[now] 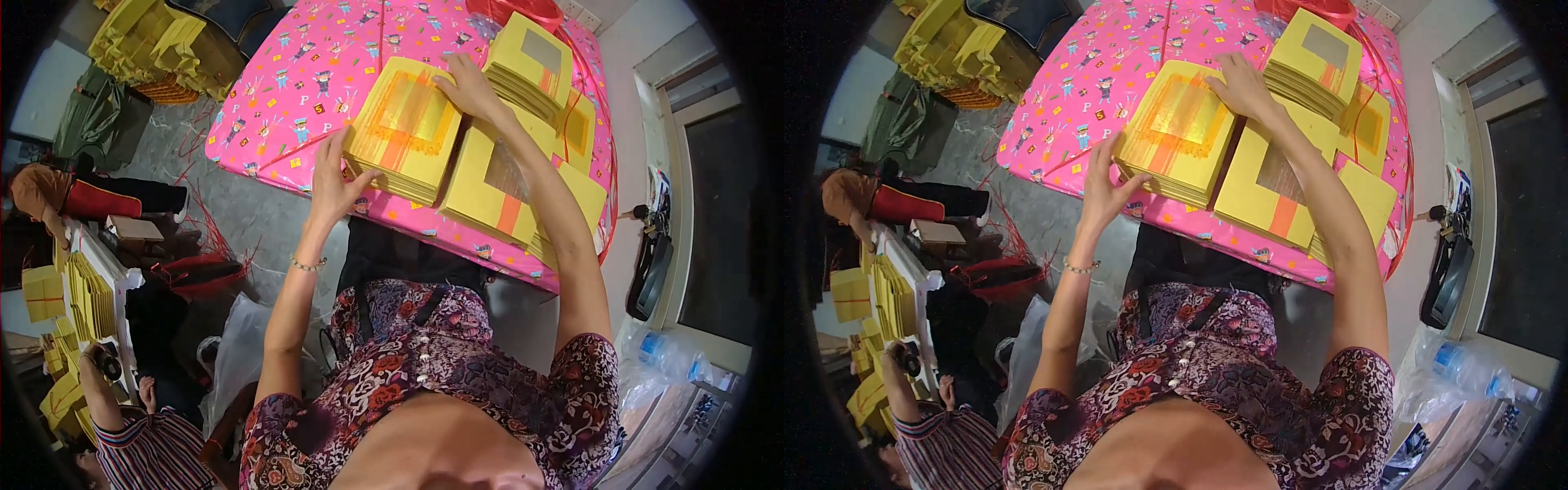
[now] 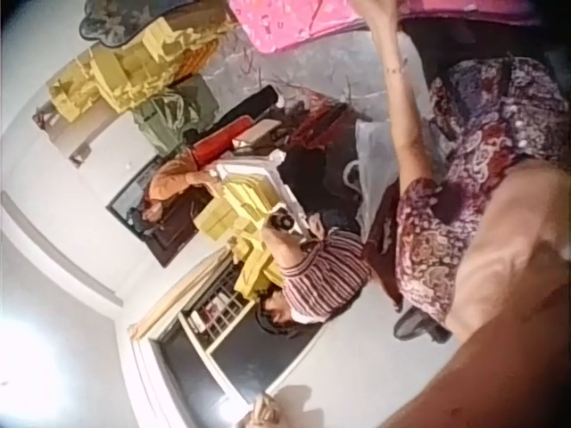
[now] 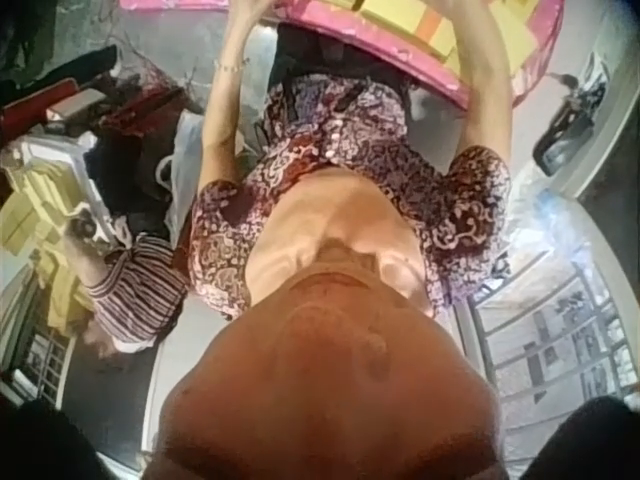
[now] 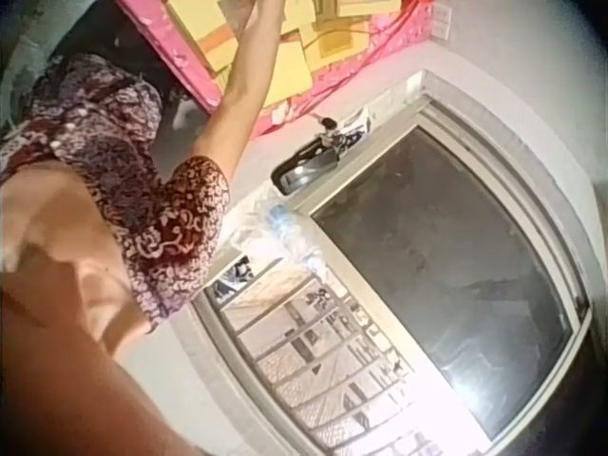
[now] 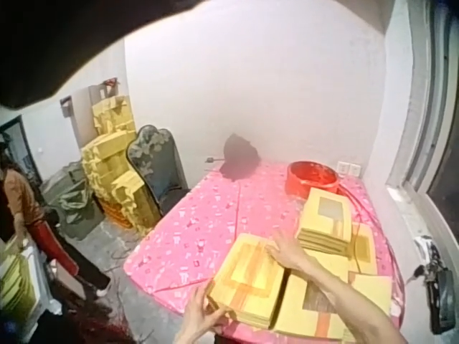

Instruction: Organizing and sorting stacks of yellow joss paper on a table.

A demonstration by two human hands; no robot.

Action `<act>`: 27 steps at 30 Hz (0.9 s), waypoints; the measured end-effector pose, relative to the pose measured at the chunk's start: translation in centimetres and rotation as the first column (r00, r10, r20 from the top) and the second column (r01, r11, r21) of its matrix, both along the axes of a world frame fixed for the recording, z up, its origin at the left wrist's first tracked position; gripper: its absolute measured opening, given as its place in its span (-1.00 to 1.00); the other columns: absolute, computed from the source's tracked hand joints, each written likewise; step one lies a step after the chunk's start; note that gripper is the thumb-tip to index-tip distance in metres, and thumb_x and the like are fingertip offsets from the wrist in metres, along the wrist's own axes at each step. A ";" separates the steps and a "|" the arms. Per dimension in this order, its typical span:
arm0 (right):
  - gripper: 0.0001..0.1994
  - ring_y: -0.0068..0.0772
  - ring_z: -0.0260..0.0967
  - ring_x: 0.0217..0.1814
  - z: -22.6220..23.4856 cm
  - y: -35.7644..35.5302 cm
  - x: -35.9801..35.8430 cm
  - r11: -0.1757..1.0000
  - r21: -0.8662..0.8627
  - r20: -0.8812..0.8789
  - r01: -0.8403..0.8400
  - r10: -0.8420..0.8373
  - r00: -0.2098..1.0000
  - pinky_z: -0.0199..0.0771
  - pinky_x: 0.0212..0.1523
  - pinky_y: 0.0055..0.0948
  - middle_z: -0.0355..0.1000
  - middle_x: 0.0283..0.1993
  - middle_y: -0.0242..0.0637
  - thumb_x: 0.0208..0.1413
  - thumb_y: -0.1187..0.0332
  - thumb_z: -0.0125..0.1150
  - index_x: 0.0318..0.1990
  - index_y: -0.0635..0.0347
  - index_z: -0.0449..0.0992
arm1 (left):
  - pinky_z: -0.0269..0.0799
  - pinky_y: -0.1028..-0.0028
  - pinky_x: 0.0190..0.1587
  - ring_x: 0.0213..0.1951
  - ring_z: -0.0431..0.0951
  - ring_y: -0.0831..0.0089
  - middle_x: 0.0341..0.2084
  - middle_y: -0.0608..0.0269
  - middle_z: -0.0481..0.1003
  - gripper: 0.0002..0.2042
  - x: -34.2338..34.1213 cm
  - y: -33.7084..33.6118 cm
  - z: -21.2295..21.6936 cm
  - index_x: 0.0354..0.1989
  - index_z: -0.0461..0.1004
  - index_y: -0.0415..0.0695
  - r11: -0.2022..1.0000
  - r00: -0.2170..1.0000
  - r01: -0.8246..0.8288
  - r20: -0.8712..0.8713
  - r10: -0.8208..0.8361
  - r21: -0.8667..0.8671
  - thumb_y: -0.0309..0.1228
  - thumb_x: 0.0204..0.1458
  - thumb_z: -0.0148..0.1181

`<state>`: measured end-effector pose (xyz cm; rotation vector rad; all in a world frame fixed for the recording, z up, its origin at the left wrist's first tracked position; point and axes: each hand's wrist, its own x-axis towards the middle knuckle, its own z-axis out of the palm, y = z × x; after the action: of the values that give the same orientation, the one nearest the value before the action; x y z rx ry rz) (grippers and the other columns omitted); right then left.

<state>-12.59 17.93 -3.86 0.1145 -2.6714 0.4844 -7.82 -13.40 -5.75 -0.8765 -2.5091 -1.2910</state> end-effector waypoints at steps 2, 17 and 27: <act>-0.55 0.01 0.28 0.07 2.0 -0.9 2.1 0.997 -0.047 0.021 -0.062 0.063 0.998 0.31 0.04 -0.16 0.33 -0.03 -0.01 0.09 0.10 0.11 0.01 0.23 0.34 | 0.28 0.19 0.09 0.10 0.28 0.07 0.05 0.01 0.28 -0.22 0.1 0.2 0.7 0.18 0.22 -0.12 0.999 0.997 -0.001 -0.074 -0.002 -0.035 -0.29 -0.30 0.46; -0.63 -0.20 0.36 -0.27 3.3 -8.0 14.4 0.952 0.156 0.120 -0.262 0.245 0.962 0.38 -0.27 -0.24 0.33 -0.34 -0.23 -0.17 0.15 0.32 -0.27 0.19 0.43 | 0.35 0.32 -0.05 -0.10 0.39 0.24 -0.21 0.25 0.47 -0.70 -1.4 0.6 2.8 -0.25 0.54 -0.11 0.940 0.942 0.299 -0.107 -0.319 -0.164 -0.36 -0.22 0.38; -0.79 -0.21 0.40 -0.28 4.1 -7.6 13.9 0.978 -0.146 0.165 -0.149 0.172 0.971 0.42 -0.28 -0.26 0.46 -0.40 -0.25 -0.03 0.20 0.21 -0.47 0.15 0.61 | 0.34 0.34 -0.08 -0.12 0.39 0.27 -0.25 0.25 0.50 -0.75 -1.6 0.7 2.9 -0.29 0.58 -0.10 0.947 0.950 0.293 -0.071 -0.304 -0.134 -0.33 -0.17 0.36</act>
<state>1.32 10.33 0.27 0.2619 -2.8061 0.7547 -9.38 -12.70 -2.83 -1.3573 -2.4747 -1.1528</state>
